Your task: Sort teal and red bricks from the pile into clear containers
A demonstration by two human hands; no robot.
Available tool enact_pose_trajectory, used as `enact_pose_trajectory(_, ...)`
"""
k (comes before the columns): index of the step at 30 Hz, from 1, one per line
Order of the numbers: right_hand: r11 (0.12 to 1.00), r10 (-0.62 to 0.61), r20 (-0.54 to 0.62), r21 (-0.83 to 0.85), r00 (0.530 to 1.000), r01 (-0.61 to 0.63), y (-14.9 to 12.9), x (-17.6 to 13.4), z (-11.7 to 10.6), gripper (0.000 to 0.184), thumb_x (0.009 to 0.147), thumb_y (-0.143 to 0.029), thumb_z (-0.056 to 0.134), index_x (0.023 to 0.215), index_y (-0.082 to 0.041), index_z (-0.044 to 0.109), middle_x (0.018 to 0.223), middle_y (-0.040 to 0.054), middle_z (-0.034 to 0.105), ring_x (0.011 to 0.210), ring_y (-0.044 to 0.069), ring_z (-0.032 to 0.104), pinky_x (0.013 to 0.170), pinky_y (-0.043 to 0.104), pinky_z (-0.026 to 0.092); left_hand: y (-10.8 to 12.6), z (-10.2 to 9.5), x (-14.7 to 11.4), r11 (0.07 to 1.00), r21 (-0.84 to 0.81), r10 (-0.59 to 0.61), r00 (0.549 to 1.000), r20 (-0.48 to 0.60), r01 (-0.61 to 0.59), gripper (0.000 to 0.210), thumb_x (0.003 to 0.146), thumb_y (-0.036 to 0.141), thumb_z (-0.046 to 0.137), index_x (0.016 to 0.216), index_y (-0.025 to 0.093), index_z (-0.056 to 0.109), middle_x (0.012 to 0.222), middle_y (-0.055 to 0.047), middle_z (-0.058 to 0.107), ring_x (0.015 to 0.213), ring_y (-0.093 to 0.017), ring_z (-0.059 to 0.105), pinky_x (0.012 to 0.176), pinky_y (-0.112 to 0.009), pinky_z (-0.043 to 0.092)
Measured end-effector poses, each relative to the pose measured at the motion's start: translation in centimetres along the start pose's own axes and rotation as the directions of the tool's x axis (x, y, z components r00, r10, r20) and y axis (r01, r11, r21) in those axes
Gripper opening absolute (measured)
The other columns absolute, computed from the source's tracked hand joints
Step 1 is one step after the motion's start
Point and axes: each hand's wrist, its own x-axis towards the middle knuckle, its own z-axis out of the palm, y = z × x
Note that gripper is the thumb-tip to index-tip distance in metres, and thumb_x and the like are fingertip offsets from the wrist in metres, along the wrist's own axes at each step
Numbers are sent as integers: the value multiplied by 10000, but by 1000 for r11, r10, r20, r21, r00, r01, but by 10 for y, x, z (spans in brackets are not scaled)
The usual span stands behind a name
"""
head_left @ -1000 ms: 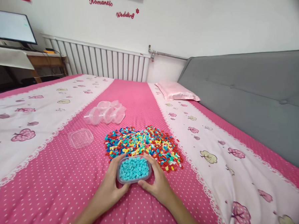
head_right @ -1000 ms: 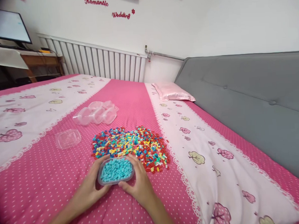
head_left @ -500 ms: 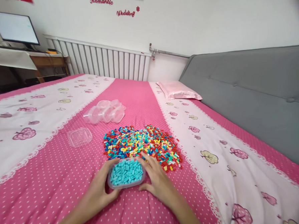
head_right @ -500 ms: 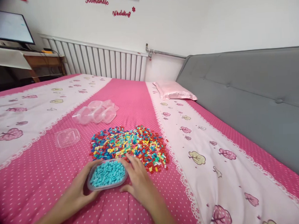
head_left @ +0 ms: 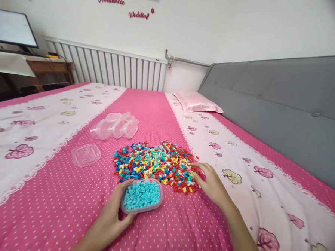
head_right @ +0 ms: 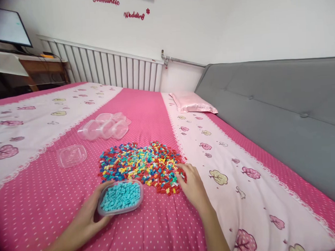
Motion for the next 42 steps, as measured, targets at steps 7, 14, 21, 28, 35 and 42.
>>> enact_pose_trajectory(7, 995, -97, 84, -29, 992, 100, -30, 30, 27, 283, 1014, -246, 520, 1197, -230, 735, 1214, 77, 734, 1173, 227, 671, 1053, 383, 513, 4, 4, -4, 1000, -4, 29, 1000, -10, -29, 691, 965, 252, 573, 1576, 298, 253, 1574, -134, 494, 1403, -330, 571, 1178, -488, 479)
enact_pose_trajectory(14, 961, -50, 165, -261, 985, 93, -73, 102, 93, 161, 1015, -240, 658, 1152, -187, 725, 1213, 71, 720, 1166, 239, 667, 1051, 471, 527, 6, 5, -7, 998, -67, 8, 999, 49, -5, 674, 968, 253, 582, 1551, 295, 247, 1579, -145, 473, 1433, -341, 531, 1206, -539, 436)
enact_pose_trajectory(21, 900, 12, 178, -431, 984, 67, -86, 117, 123, 328, 1026, -378, 666, 1304, -205, 650, 1359, 101, 644, 1158, 254, 664, 985, 482, 578, 4, 7, -9, 998, -66, 7, 999, 39, -4, 706, 960, 250, 599, 1564, 272, 234, 1615, -174, 432, 1469, -359, 491, 1212, -533, 435)
enact_pose_trajectory(28, 882, -35, 229, -451, 973, 138, -86, 111, 119, 318, 1024, -376, 670, 1292, -205, 657, 1356, 99, 647, 1170, 256, 661, 998, 487, 571, 12, 5, -7, 991, -136, -2, 999, 38, 7, 726, 909, 206, 619, 1545, 268, 274, 1573, -164, 473, 1437, -358, 518, 1198, -534, 447)
enact_pose_trajectory(35, 923, -74, 195, -359, 978, 141, -84, 112, 118, 313, 1017, -378, 681, 1267, -191, 666, 1324, 95, 662, 1157, 256, 666, 989, 488, 573, 12, 5, -7, 978, -204, -22, 998, 58, 33, 751, 896, 204, 616, 1547, 275, 250, 1596, -154, 450, 1473, -347, 476, 1237, -552, 386)
enact_pose_trajectory(42, 987, -132, 87, -85, 987, 140, -75, 107, 110, 104, 935, -274, 632, 874, -207, 683, 908, 42, 769, 904, 229, 745, 881, 396, 583, 12, 7, -14, 964, -260, -55, 998, 35, 63, 821, 846, 241, 677, 1550, 246, 254, 1599, -156, 457, 1482, -338, 470, 1252, -493, 378)
